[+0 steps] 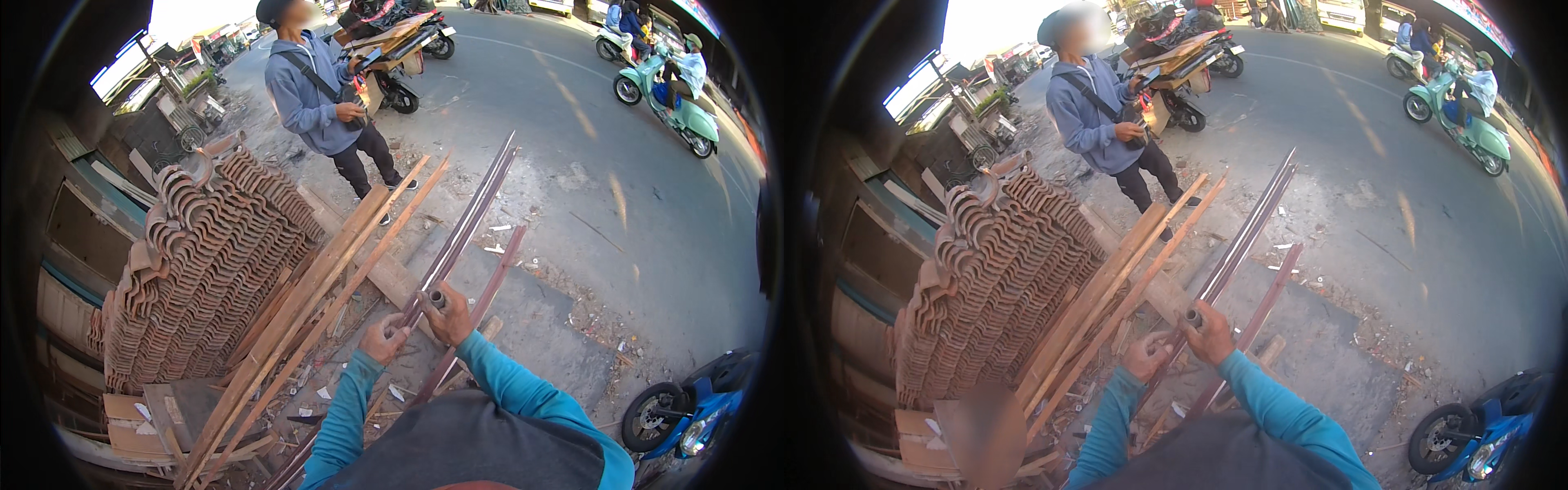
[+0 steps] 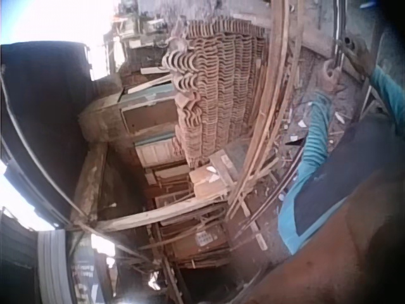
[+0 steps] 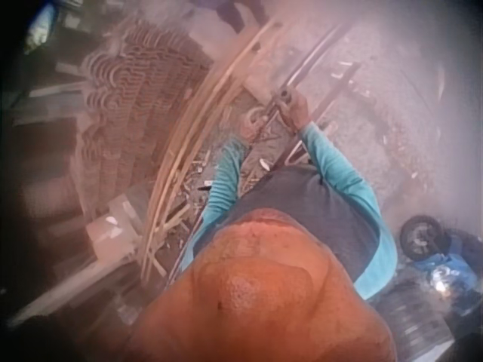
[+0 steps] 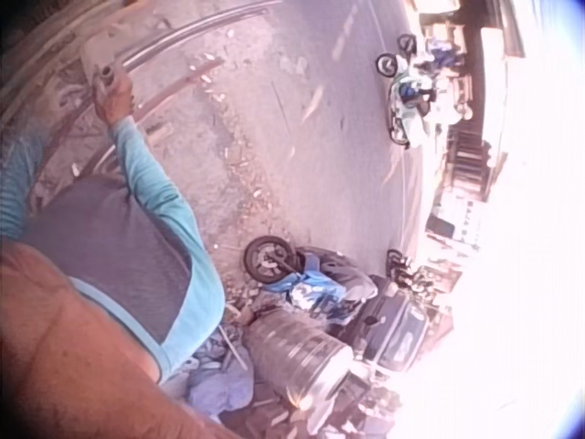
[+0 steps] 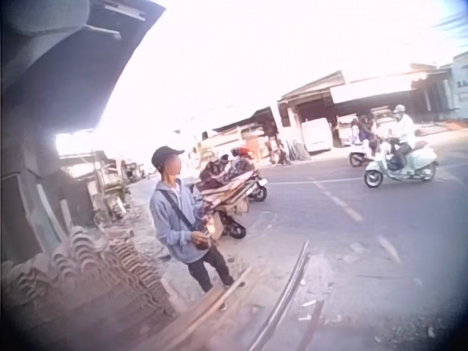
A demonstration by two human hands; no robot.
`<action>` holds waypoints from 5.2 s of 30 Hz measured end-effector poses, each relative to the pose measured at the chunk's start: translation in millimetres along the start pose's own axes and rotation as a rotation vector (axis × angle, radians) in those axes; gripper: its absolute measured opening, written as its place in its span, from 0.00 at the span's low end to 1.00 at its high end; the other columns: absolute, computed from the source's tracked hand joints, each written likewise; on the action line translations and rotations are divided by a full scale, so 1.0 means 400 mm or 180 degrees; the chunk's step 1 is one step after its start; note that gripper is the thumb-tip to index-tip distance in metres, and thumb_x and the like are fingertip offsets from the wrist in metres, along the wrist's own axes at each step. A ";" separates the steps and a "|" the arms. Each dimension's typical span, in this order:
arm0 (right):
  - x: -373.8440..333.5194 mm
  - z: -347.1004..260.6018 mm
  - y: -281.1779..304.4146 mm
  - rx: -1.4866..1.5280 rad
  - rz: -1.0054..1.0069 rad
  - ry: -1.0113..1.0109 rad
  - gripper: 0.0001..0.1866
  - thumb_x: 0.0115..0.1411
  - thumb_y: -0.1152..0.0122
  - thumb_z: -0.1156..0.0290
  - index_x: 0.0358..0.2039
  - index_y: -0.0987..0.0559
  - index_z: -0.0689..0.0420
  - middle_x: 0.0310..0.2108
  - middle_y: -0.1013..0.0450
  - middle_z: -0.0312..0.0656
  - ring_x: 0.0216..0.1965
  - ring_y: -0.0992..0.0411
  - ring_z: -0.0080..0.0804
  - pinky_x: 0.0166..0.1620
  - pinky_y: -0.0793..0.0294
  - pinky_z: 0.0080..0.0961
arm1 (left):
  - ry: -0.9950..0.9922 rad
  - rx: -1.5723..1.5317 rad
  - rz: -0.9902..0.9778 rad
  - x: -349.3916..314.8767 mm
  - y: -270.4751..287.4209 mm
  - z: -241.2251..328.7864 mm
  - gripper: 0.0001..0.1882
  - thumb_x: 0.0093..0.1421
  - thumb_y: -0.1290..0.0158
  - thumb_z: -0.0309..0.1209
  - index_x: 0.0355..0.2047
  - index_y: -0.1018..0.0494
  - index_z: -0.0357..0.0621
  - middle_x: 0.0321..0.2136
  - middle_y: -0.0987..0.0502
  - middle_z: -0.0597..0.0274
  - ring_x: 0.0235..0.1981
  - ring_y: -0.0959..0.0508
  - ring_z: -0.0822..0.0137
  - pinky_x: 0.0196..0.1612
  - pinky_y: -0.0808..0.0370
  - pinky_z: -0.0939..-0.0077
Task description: The person uses a hammer to straighten and shape long, thin wood strips by striking them while holding them against a wooden workbench.
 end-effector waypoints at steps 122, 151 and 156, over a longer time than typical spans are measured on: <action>0.051 0.017 -0.143 -0.0258 -0.0074 0.0519 0.14 0.60 0.34 0.64 0.29 0.28 0.60 0.19 0.33 0.47 0.20 0.37 0.37 0.27 0.32 0.32 | 0.2538 0.1816 -0.0332 -0.646 -0.060 -0.692 0.43 0.60 0.66 0.70 0.47 0.21 0.45 0.48 0.22 0.44 0.53 0.25 0.45 0.57 0.31 0.55; 0.019 0.002 -0.041 -0.0146 0.0078 0.0291 0.16 0.60 0.35 0.68 0.23 0.32 0.59 0.14 0.37 0.42 0.17 0.39 0.29 0.22 0.38 0.30 | 0.1791 0.1981 0.0183 -0.627 -0.058 -0.822 0.37 0.54 0.52 0.69 0.29 0.19 0.43 0.28 0.20 0.43 0.34 0.19 0.47 0.40 0.25 0.56; 0.018 0.008 -0.040 -0.0194 0.0120 0.0314 0.16 0.61 0.35 0.68 0.23 0.32 0.59 0.14 0.38 0.40 0.17 0.41 0.27 0.22 0.39 0.29 | 0.1889 0.1839 -0.0287 -0.621 -0.045 -0.784 0.35 0.54 0.48 0.67 0.26 0.20 0.42 0.25 0.21 0.42 0.30 0.20 0.45 0.35 0.26 0.55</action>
Point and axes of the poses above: each hand's wrist, its own x-axis towards the middle knuckle, its own y-axis out of the back of the hand, z = x × y, the point moved 5 cm from there along x, towards the middle knuckle
